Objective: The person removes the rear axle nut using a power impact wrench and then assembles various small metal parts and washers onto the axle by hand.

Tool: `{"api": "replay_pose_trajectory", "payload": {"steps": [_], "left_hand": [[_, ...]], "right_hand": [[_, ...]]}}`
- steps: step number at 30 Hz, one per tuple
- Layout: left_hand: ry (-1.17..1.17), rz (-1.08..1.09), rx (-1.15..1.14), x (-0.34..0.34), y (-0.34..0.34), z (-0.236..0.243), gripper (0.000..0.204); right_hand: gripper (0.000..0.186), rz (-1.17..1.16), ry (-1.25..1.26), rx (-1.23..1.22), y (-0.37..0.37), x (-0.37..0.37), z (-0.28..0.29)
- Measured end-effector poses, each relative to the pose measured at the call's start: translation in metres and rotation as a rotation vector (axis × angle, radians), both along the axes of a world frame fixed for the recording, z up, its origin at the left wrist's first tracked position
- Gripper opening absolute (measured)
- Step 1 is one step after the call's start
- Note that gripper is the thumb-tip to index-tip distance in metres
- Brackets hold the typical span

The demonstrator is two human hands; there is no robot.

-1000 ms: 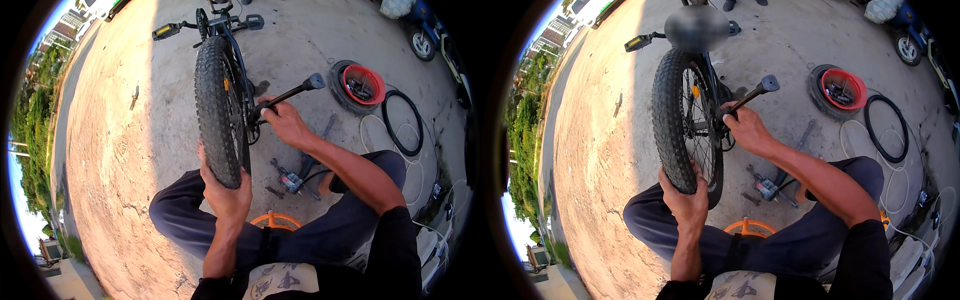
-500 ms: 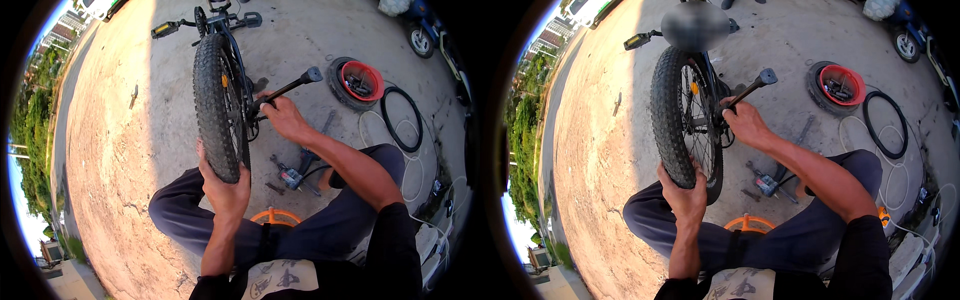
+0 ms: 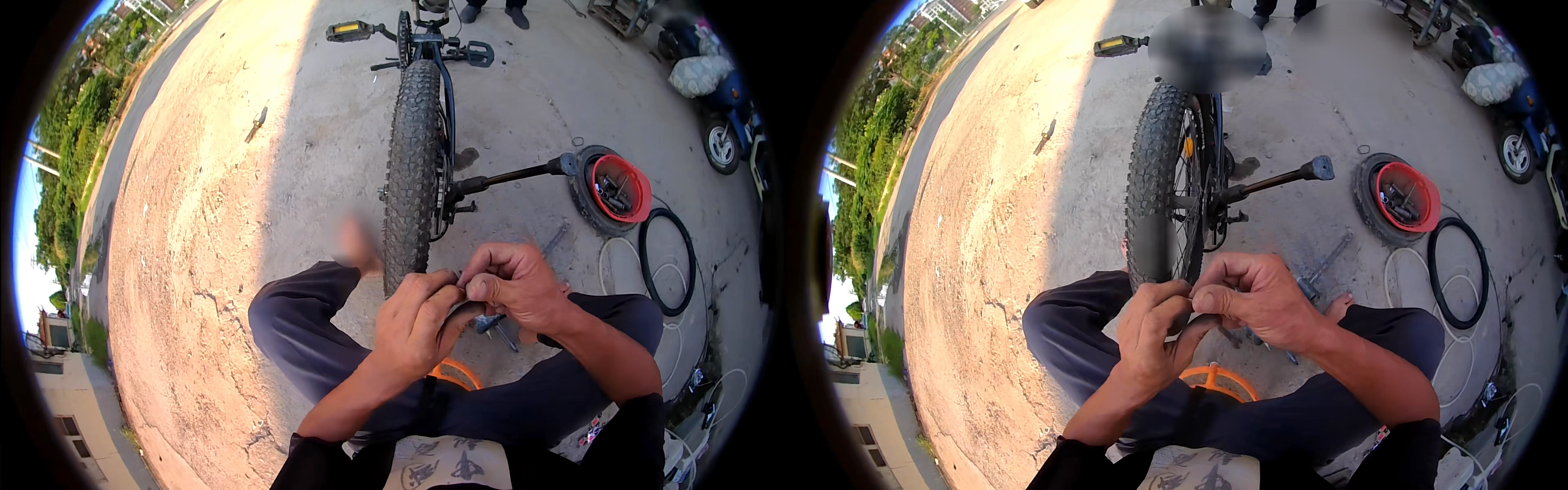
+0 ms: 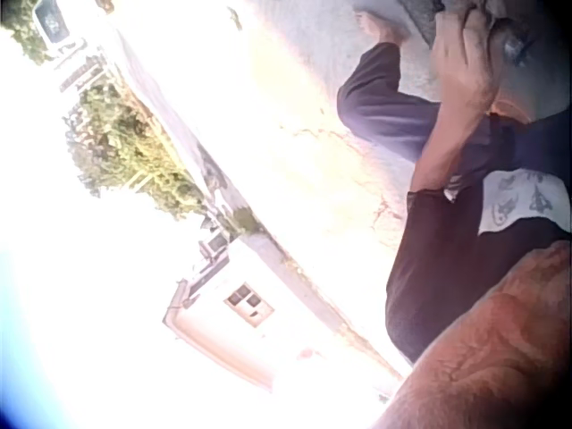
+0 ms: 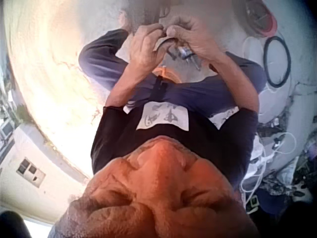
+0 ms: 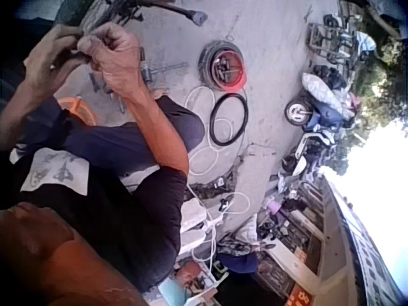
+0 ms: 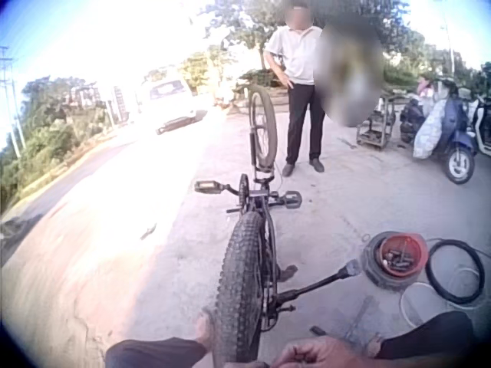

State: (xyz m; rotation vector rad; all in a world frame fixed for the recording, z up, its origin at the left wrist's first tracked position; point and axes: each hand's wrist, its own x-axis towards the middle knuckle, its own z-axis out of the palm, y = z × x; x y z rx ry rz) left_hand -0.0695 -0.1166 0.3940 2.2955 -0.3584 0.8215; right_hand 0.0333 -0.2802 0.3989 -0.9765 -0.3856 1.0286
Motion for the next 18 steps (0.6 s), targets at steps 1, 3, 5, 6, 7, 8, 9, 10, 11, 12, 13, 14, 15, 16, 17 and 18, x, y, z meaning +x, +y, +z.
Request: {"api": "replay_pose_trajectory", "payload": {"steps": [1, 3, 5, 6, 7, 8, 9, 10, 11, 12, 13, 14, 15, 16, 17, 18], "left_hand": [[-0.018, 0.028, -0.001, 0.003, 0.001, 0.000, 0.056], [-0.061, 0.019, -0.035, 0.006, 0.004, 0.005, 0.058], [-0.107, 0.049, -0.033, 0.009, 0.001, 0.009, 0.056], [-0.104, 0.035, -0.029, 0.008, 0.002, 0.010, 0.054], [-0.095, 0.021, -0.030, 0.005, 0.004, 0.010, 0.051], [-0.123, 0.001, 0.028, 0.006, 0.014, 0.010, 0.047], [-0.127, 0.030, 0.024, 0.005, 0.019, 0.008, 0.047], [-0.160, 0.012, 0.005, 0.004, 0.025, 0.006, 0.045], [-0.177, 0.012, -0.004, 0.003, 0.033, 0.010, 0.044], [-0.200, 0.009, -0.022, 0.003, 0.041, 0.011, 0.043], [-0.103, 0.045, -0.111, 0.001, 0.054, 0.020, 0.040], [-0.006, 0.078, -0.200, 0.001, 0.069, 0.026, 0.037], [0.160, 0.160, -0.376, 0.005, 0.086, 0.020, 0.030], [0.304, 0.152, -0.488, 0.023, 0.105, 0.032, 0.023], [0.428, 0.158, -0.581, 0.041, 0.122, 0.028, 0.023], [0.550, 0.161, -0.671, 0.056, 0.136, 0.018, 0.024]], "right_hand": [[0.021, -0.082, -0.169, -0.083, 0.002, -0.004, 0.002], [0.020, -0.136, -0.357, -0.148, 0.007, -0.011, 0.004], [0.023, -0.182, -0.359, -0.195, 0.006, -0.011, 0.001], [0.023, -0.171, -0.413, -0.190, 0.006, -0.012, 0.003], [0.023, -0.142, -0.422, -0.186, 0.007, -0.013, 0.004], [0.025, -0.119, -0.359, -0.196, 0.008, -0.014, 0.006], [0.027, -0.094, -0.294, -0.212, 0.007, -0.015, 0.005], [0.033, 0.002, -0.287, -0.146, 0.004, -0.014, 0.003], [0.033, 0.026, -0.291, -0.146, 0.009, -0.013, 0.007], [0.033, 0.025, -0.142, -0.094, 0.013, -0.012, 0.015], [0.034, 0.015, 0.011, -0.042, 0.017, -0.011, 0.019], [0.036, 0.043, 0.050, -0.053, 0.017, -0.005, 0.017], [0.036, 0.047, 0.051, -0.063, 0.018, -0.001, 0.010], [0.033, 0.033, 0.038, -0.069, 0.016, 0.004, -0.001], [0.032, 0.028, 0.027, -0.062, 0.016, 0.007, -0.009], [0.032, 0.030, 0.029, -0.067, 0.014, 0.010, -0.011]]}}
